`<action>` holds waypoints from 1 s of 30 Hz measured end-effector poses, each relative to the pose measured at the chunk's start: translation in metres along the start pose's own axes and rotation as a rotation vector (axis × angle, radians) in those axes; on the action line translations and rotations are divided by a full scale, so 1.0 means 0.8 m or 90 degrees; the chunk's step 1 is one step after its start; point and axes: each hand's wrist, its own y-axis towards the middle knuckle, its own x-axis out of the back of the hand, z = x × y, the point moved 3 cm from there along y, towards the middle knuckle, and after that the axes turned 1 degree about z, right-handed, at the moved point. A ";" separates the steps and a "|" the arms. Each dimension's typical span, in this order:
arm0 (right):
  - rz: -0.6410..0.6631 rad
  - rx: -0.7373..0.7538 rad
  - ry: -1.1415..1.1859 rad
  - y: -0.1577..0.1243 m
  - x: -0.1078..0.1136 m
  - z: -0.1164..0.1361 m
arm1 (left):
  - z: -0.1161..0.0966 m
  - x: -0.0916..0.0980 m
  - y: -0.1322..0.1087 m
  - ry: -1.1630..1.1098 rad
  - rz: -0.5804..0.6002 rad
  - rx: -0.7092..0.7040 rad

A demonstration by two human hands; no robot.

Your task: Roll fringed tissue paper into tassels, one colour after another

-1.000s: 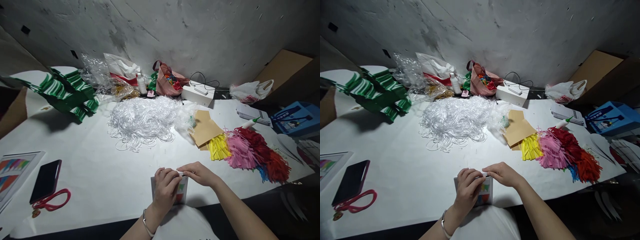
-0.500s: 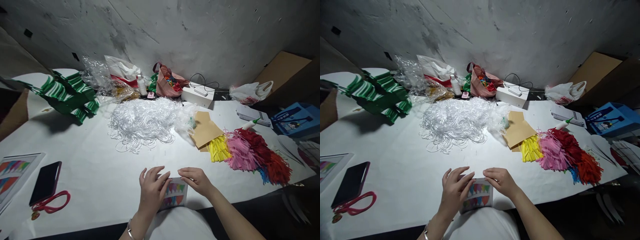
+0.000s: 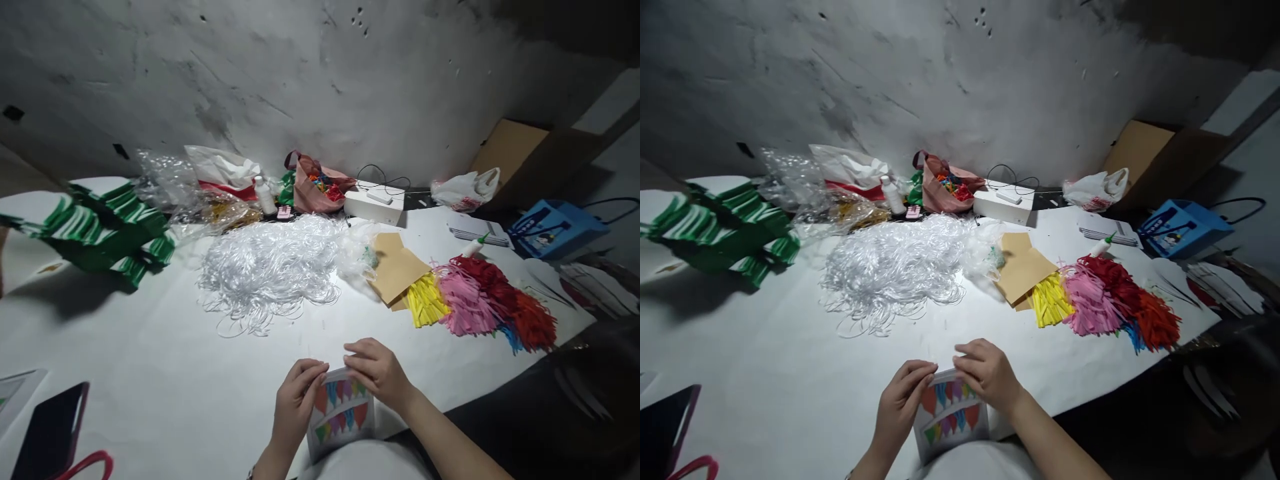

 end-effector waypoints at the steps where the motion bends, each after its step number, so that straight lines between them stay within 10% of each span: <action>1: 0.000 0.008 -0.007 0.001 -0.003 0.002 | 0.002 -0.001 0.000 -0.002 -0.002 0.001; 10: -0.134 -0.102 0.063 -0.002 -0.021 -0.011 | 0.026 -0.006 0.022 -0.006 -0.020 0.046; 18: -0.392 -0.579 0.211 -0.021 0.067 -0.216 | 0.048 0.056 0.117 0.152 -0.020 0.245; 24: -0.344 -0.721 0.329 0.019 0.089 -0.320 | 0.030 -0.027 0.149 0.193 0.123 0.279; 30: -0.273 -0.681 0.419 0.003 0.096 -0.316 | 0.025 -0.132 0.170 0.195 0.288 0.302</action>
